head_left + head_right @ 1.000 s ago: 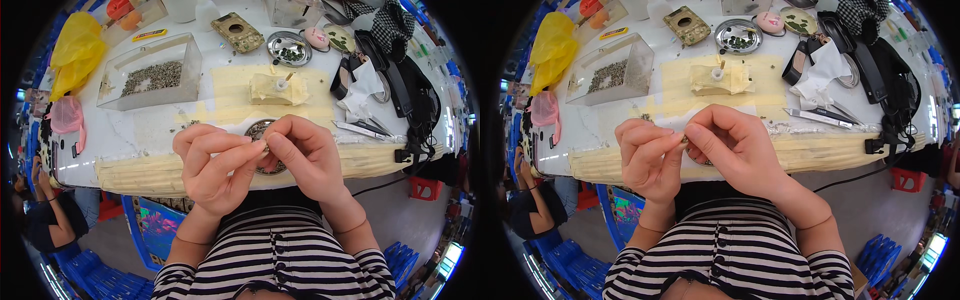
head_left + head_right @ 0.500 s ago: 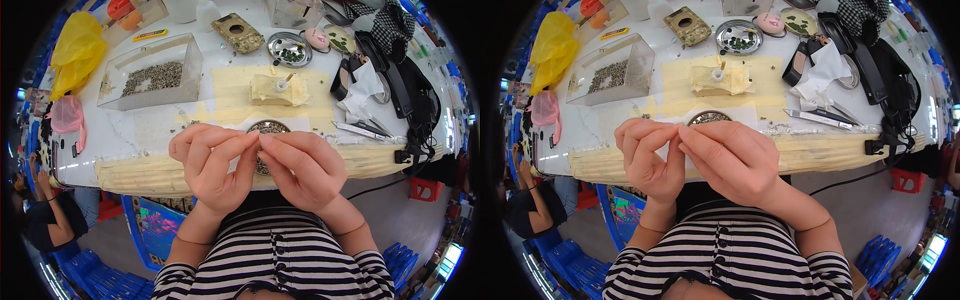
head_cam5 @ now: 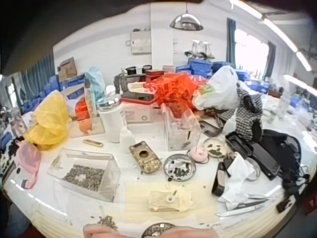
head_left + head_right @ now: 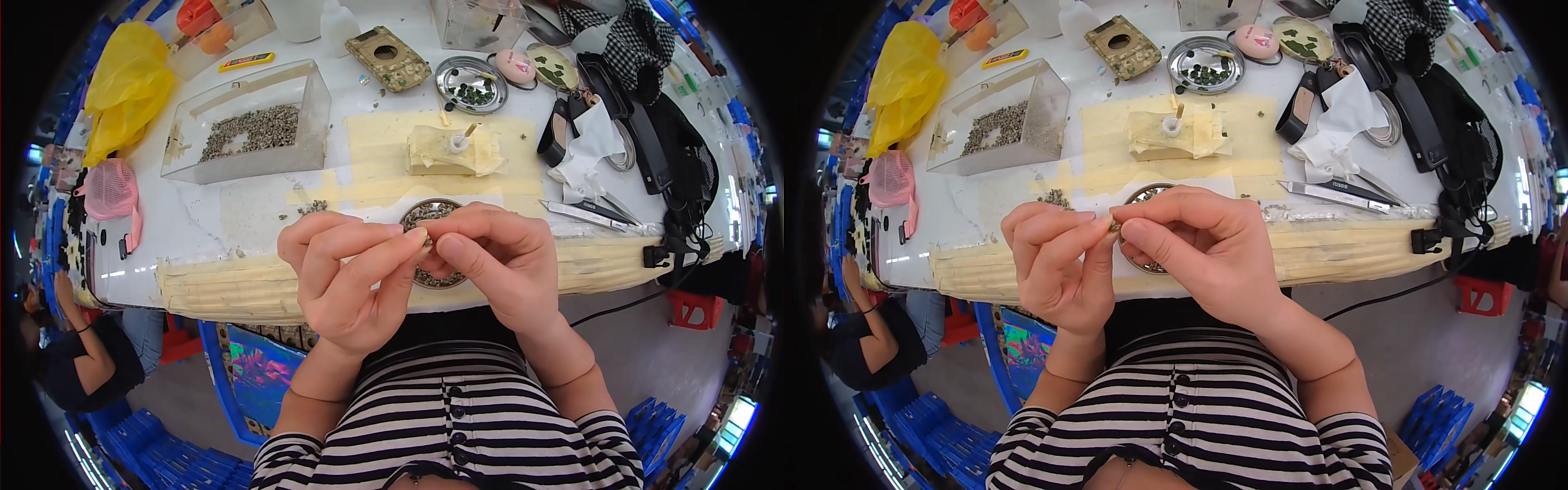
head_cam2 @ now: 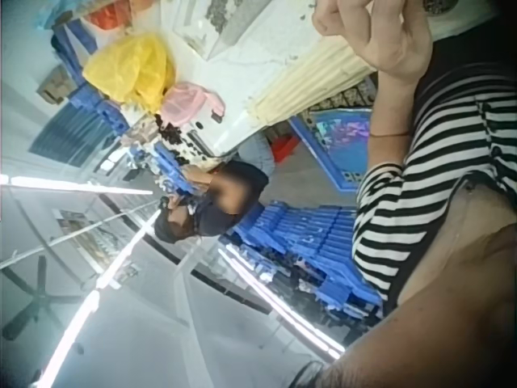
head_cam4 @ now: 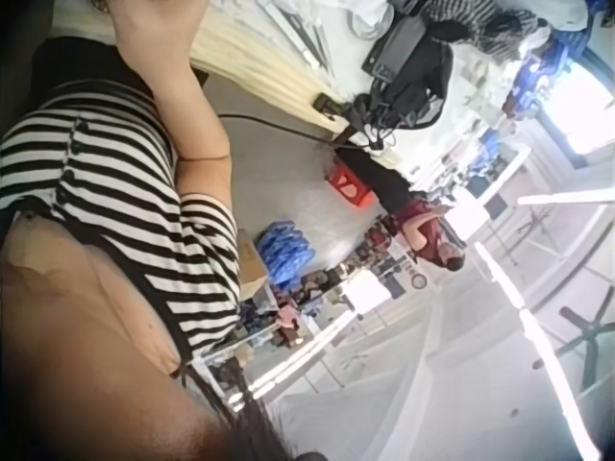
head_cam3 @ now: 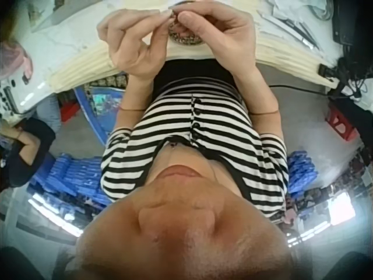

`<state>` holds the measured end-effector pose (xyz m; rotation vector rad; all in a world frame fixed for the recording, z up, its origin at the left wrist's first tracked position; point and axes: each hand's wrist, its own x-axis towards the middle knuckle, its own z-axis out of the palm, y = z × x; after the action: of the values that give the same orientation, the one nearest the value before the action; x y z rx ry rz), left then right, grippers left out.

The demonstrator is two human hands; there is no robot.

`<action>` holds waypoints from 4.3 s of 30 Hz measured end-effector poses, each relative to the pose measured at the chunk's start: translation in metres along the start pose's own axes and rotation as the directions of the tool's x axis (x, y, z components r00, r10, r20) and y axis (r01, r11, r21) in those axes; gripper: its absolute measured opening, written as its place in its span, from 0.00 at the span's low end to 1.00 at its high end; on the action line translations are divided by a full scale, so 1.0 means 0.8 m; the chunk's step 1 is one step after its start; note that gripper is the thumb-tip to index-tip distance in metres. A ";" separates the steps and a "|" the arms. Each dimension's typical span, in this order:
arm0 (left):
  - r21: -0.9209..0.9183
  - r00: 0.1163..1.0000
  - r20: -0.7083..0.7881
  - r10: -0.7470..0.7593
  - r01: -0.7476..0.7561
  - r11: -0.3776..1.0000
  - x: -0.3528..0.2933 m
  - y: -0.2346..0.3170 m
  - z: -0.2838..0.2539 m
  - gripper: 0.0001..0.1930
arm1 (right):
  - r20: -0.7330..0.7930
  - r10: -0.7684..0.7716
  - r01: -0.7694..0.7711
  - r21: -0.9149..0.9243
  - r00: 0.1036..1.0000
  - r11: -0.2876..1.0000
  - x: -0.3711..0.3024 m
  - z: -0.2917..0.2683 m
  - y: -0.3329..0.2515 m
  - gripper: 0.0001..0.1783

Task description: Assembling small toy components by manually placing tiny metal pins into a circular frame.

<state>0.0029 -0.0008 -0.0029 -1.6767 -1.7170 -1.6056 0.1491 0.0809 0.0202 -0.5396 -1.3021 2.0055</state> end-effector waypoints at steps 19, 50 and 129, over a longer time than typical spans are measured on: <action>0.062 1.000 -0.003 -0.016 0.016 0.998 0.002 -0.004 0.006 0.13 | 0.297 -0.665 0.582 -0.772 0.685 0.255 0.007 0.005 0.013 0.16; -0.003 1.000 0.011 -0.026 0.026 1.000 0.001 -0.003 0.006 0.13 | 0.165 -0.605 0.494 -0.756 0.779 0.430 0.003 0.009 0.006 0.11; -0.010 0.999 0.031 -0.014 0.014 1.000 0.002 -0.002 0.004 0.15 | -0.017 -0.258 0.232 -0.380 0.966 0.896 0.003 -0.001 0.011 0.09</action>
<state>0.0028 0.0031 -0.0034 -1.7069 -1.7417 -1.6053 0.1452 0.0812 0.0120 -0.5788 -1.6366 1.5260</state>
